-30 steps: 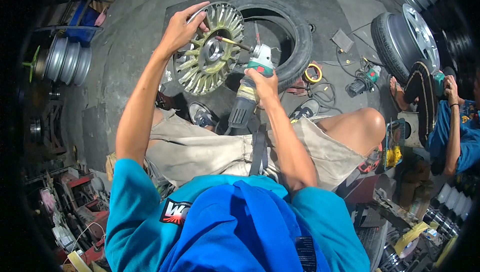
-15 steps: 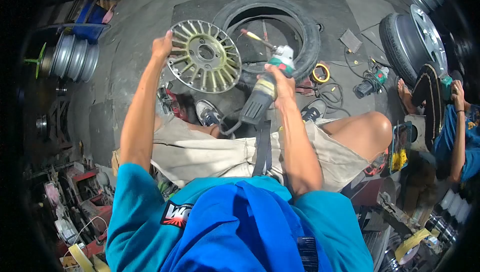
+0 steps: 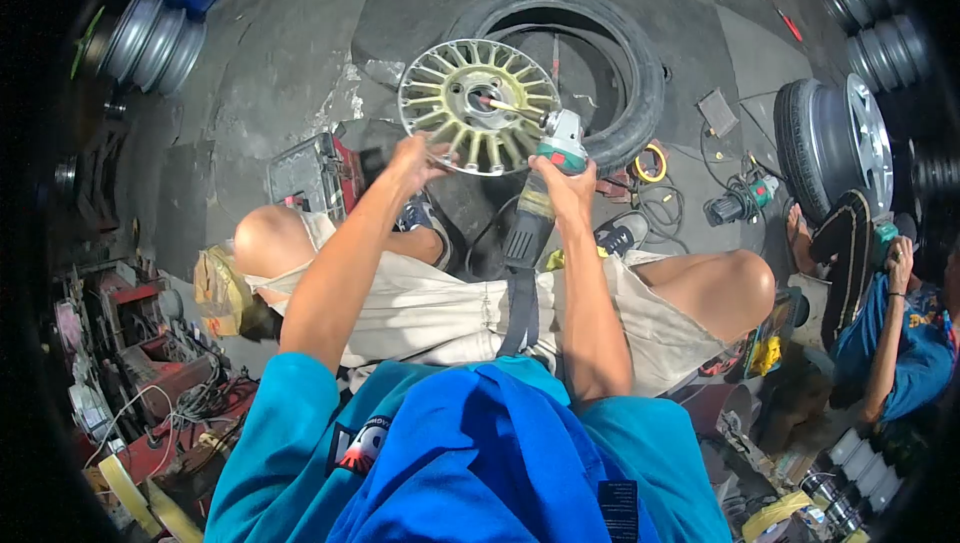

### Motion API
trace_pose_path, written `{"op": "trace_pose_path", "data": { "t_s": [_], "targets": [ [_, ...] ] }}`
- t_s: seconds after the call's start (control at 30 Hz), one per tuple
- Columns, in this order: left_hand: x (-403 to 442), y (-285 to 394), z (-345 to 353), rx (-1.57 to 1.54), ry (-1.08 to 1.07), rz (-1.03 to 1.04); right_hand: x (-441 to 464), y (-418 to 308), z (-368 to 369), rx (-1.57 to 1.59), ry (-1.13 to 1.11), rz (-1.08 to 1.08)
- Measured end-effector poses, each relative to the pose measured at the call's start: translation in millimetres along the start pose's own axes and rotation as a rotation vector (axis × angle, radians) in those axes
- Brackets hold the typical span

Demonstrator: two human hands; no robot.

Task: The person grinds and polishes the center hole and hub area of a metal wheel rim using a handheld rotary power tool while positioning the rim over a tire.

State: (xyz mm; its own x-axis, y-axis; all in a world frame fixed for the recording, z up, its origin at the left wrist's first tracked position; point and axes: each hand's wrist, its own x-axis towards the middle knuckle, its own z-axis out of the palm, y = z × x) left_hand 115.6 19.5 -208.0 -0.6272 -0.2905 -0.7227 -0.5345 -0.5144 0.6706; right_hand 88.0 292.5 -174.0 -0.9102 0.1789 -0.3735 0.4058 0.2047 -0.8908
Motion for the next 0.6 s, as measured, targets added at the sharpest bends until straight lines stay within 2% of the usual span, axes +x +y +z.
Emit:
{"op": "trace_pose_path", "data": {
  "t_s": [0.07,0.13,0.23,0.33,0.47,0.53,0.6],
  "targets": [
    [-12,-9,22,-0.008,0.024,-0.051,4,0,0,0.103,-0.104,0.033],
    [-10,-20,29,-0.051,-0.075,-0.041,11,6,2,0.107,-0.112,0.029],
    [-22,-22,31,-0.045,-0.050,-0.055,19,14,-1,0.148,-0.156,0.057],
    [-24,-22,5,-0.049,-0.059,-0.064,19,9,1,0.276,-0.241,0.137],
    [-5,-29,-26,0.077,-0.220,-0.161,25,14,6,0.215,-0.218,0.148],
    [-15,-30,-15,0.253,-0.066,-0.068,24,18,7,0.142,-0.189,0.112],
    [-8,-31,-12,0.271,-0.039,-0.061,24,19,10,0.108,-0.153,0.088]
  ]
}}
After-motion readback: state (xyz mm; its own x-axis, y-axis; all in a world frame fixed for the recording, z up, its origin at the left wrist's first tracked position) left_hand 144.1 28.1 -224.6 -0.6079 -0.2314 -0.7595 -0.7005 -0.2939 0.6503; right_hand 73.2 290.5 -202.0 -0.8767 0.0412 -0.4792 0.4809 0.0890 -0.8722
